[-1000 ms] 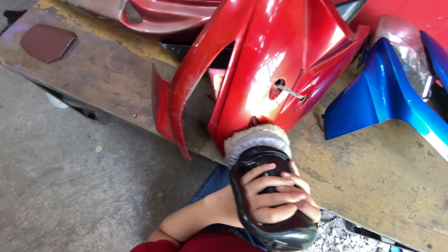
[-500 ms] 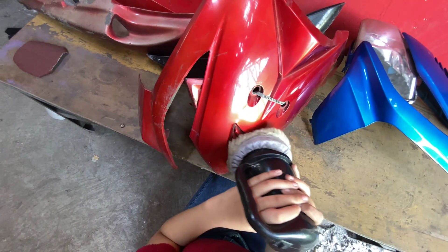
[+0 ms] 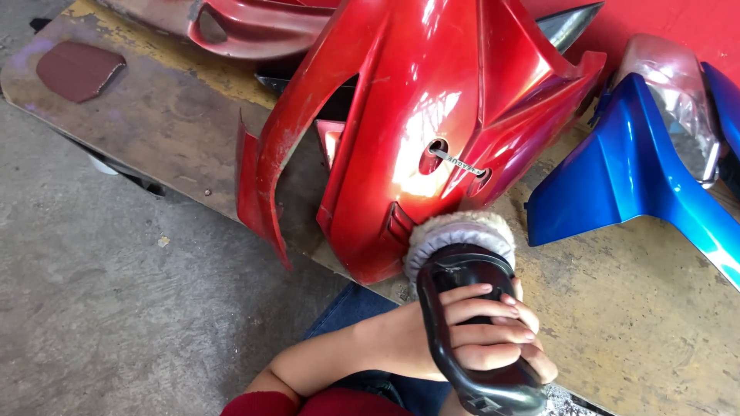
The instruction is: The person uses a handheld electric polisher with a buffing pad to polish the surface of a red motorcycle fairing. They move the tool across the curved bodywork, focusing on the central area and edges of the part.
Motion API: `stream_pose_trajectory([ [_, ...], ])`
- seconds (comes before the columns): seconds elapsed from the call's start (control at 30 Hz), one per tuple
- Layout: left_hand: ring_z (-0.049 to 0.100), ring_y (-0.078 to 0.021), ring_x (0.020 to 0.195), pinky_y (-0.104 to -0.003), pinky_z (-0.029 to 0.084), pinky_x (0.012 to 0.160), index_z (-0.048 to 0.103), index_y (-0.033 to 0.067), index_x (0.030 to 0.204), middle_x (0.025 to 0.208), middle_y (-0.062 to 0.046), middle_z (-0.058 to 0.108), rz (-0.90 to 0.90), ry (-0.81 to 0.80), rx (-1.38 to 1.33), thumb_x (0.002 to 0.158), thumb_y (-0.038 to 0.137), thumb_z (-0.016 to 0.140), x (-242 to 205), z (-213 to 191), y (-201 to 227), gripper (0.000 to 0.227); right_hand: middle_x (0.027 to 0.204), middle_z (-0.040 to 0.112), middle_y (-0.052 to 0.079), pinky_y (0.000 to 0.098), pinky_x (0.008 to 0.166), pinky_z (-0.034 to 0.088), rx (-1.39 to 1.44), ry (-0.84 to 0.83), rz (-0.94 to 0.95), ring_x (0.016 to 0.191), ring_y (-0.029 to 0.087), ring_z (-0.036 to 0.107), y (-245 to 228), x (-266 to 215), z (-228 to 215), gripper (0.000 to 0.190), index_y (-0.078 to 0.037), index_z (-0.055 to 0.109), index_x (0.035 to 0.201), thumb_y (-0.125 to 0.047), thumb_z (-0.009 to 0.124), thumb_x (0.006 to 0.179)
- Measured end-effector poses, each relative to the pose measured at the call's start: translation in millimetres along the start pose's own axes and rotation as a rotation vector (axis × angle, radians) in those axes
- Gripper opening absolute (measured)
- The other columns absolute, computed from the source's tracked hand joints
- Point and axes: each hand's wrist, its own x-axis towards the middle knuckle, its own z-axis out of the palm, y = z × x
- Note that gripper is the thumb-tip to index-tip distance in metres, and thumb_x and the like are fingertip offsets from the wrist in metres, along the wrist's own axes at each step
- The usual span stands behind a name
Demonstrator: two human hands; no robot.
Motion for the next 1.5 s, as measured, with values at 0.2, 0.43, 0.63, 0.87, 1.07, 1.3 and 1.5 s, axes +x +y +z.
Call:
stream_pose_trajectory([
  [0.2,0.053,-0.0189,0.143,-0.04,0.04,0.128,0.055,0.0198,0.14,0.145,0.002,0.057,0.002,-0.014,0.002,0.111,0.015,0.059,11,4,-2,0.03,0.116,0.058,0.02,0.0441,0.109,0.053,-0.09,-0.044,-0.019,0.112,0.026,0.063,26,13,-11,0.01,-0.011,0.038,0.121,-0.012,0.039,0.111],
  [0.43,0.054,-0.0204,0.139,-0.04,0.044,0.123,0.056,0.0149,0.129,0.142,-0.004,0.06,0.015,-0.068,0.035,0.102,0.017,0.064,42,-3,-8,0.027,0.12,0.064,0.013,0.0307,0.103,0.052,-0.29,-0.106,0.029,0.112,0.02,0.064,36,38,-10,0.012,-0.001,0.051,0.117,-0.011,0.047,0.112],
  [0.63,0.053,-0.022,0.137,-0.039,0.046,0.122,0.056,0.0133,0.137,0.14,-0.005,0.06,0.04,-0.071,0.107,0.104,0.013,0.067,56,-21,-5,0.035,0.121,0.066,0.008,0.0245,0.098,0.049,-0.211,-0.195,0.195,0.113,0.015,0.064,41,34,-13,0.019,0.0,0.056,0.125,-0.01,0.049,0.11],
  [0.87,0.055,-0.0273,0.134,-0.043,0.042,0.121,0.054,0.0116,0.133,0.14,-0.006,0.061,-0.025,-0.121,-0.114,0.074,0.021,0.084,79,-22,-16,0.067,0.12,0.065,0.016,0.0331,0.104,0.052,0.157,-0.162,0.164,0.114,0.023,0.065,62,41,-3,0.009,-0.006,0.048,0.119,-0.012,0.051,0.112],
  [1.07,0.055,-0.0245,0.136,-0.043,0.046,0.121,0.052,0.0123,0.136,0.139,-0.004,0.057,-0.044,-0.019,-0.013,0.09,0.022,0.085,73,-54,-11,0.058,0.123,0.059,0.023,0.0536,0.121,0.051,0.484,-0.255,-0.072,0.124,0.036,0.064,11,78,37,0.027,-0.01,0.037,0.119,-0.009,0.06,0.104],
  [1.3,0.056,-0.0267,0.134,-0.044,0.047,0.118,0.054,0.0123,0.14,0.137,-0.006,0.06,0.006,0.005,-0.024,0.08,0.021,0.086,84,-52,-24,0.069,0.123,0.063,0.025,0.055,0.117,0.05,0.648,-0.208,-0.043,0.12,0.039,0.066,60,91,19,0.026,-0.013,0.047,0.125,-0.01,0.066,0.108],
  [1.5,0.058,-0.0292,0.135,-0.048,0.046,0.121,0.055,0.0124,0.135,0.139,-0.007,0.061,-0.033,0.02,0.009,0.072,0.024,0.087,88,-88,-26,0.072,0.129,0.063,0.025,0.0492,0.111,0.054,0.576,-0.365,-0.177,0.12,0.037,0.066,9,115,59,0.036,-0.01,0.049,0.126,-0.014,0.073,0.099],
])
